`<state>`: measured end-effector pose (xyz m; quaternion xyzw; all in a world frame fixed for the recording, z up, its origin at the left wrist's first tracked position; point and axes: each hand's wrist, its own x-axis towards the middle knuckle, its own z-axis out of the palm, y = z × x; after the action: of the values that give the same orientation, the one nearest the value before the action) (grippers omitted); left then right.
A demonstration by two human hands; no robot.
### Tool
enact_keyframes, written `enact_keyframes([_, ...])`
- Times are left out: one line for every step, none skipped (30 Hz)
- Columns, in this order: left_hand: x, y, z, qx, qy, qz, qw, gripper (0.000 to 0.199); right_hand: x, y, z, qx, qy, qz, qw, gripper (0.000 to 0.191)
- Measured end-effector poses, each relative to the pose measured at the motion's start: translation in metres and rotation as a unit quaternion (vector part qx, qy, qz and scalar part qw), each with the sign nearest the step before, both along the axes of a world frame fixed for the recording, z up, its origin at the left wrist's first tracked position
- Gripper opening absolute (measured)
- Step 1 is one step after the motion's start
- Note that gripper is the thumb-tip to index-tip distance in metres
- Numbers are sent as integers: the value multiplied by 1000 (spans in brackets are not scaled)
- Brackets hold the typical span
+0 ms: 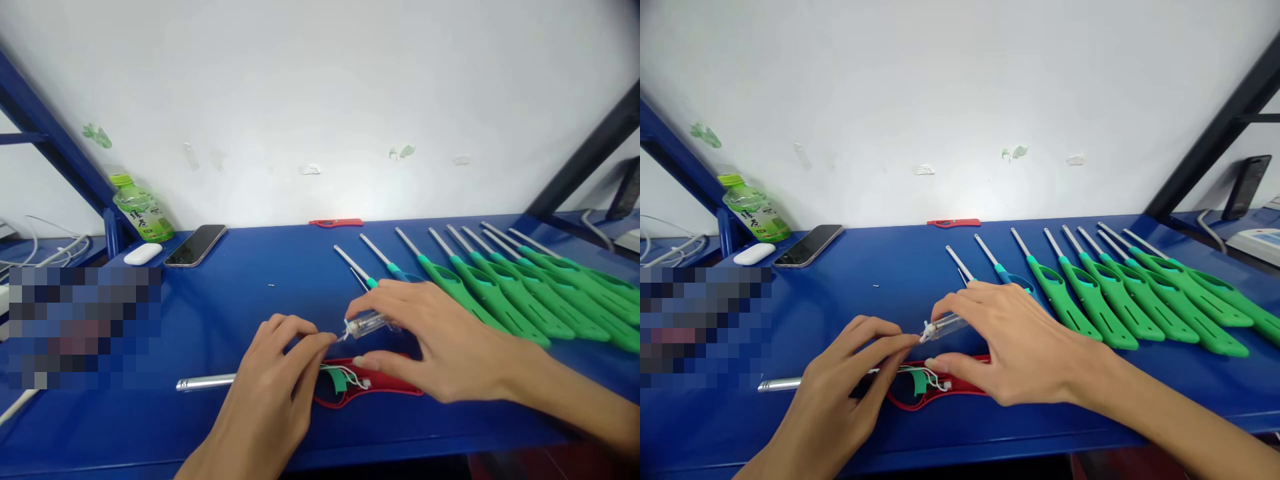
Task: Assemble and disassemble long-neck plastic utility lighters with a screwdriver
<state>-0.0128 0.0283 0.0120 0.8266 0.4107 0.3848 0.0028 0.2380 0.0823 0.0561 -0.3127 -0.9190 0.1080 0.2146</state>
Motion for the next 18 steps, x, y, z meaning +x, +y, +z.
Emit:
enact_keyframes([0, -1, 0, -5, -3, 4, 1000, 26, 2, 1, 1, -2, 1, 1, 1000, 29])
enact_keyframes([1, -1, 1, -11, -6, 7, 1000, 25, 3, 2, 1, -4, 2, 7, 1000, 28])
enact_keyframes([2, -1, 1, -18, -9, 7, 1000, 24, 4, 4, 0, -7, 4, 15, 1000, 28])
enact_keyframes([2, -1, 2, -24, -13, 7, 1000, 23, 5, 5, -2, -8, 6, 24, 1000, 29])
enact_keyframes([3, -1, 3, -29, -16, 4, 999, 21, 5, 6, -4, -7, 9, 32, 999, 29])
enact_keyframes([3, -1, 4, -34, -17, 2, 999, 20, 5, 6, -5, -4, 12, 38, 999, 28])
enact_keyframes([3, -1, 5, -37, -18, 0, 999, 19, 5, 7, -7, 0, 15, 43, 999, 27])
enact_keyframes([3, -2, 5, -38, -20, -1, 999, 18, 4, 6, -8, 5, 18, 47, 999, 25])
enact_keyframes([4, -2, 6, -37, -20, -2, 999, 18, 4, 6, -9, 10, 20, 50, 999, 25])
enact_keyframes([4, -2, 6, -35, -20, -3, 999, 18, 4, 6, -10, 14, 22, 53, 998, 24])
enact_keyframes([4, -2, 6, -34, -19, -3, 999, 18, 4, 5, -10, 17, 24, 55, 998, 24])
enact_keyframes([4, -2, 6, -31, -19, -4, 999, 18, 4, 5, -10, 18, 26, 57, 998, 24])
enact_keyframes([5, -3, 5, -28, -19, -4, 999, 19, 3, 5, -10, 19, 28, 59, 998, 23])
enact_keyframes([5, -3, 5, -27, -19, -5, 999, 19, 3, 5, -9, 19, 29, 59, 998, 23])
enact_keyframes([5, -3, 5, -26, -21, -6, 999, 19, 3, 6, -9, 18, 30, 60, 998, 23])
enact_keyframes([5, -3, 5, -26, -22, -8, 999, 19, 3, 6, -9, 17, 29, 60, 998, 22])
enact_keyframes([5, -3, 6, -27, -23, -10, 999, 19, 3, 5, -8, 17, 28, 59, 998, 22])
enact_keyframes([5, -3, 6, -28, -23, -12, 999, 19, 3, 5, -8, 17, 28, 58, 998, 22])
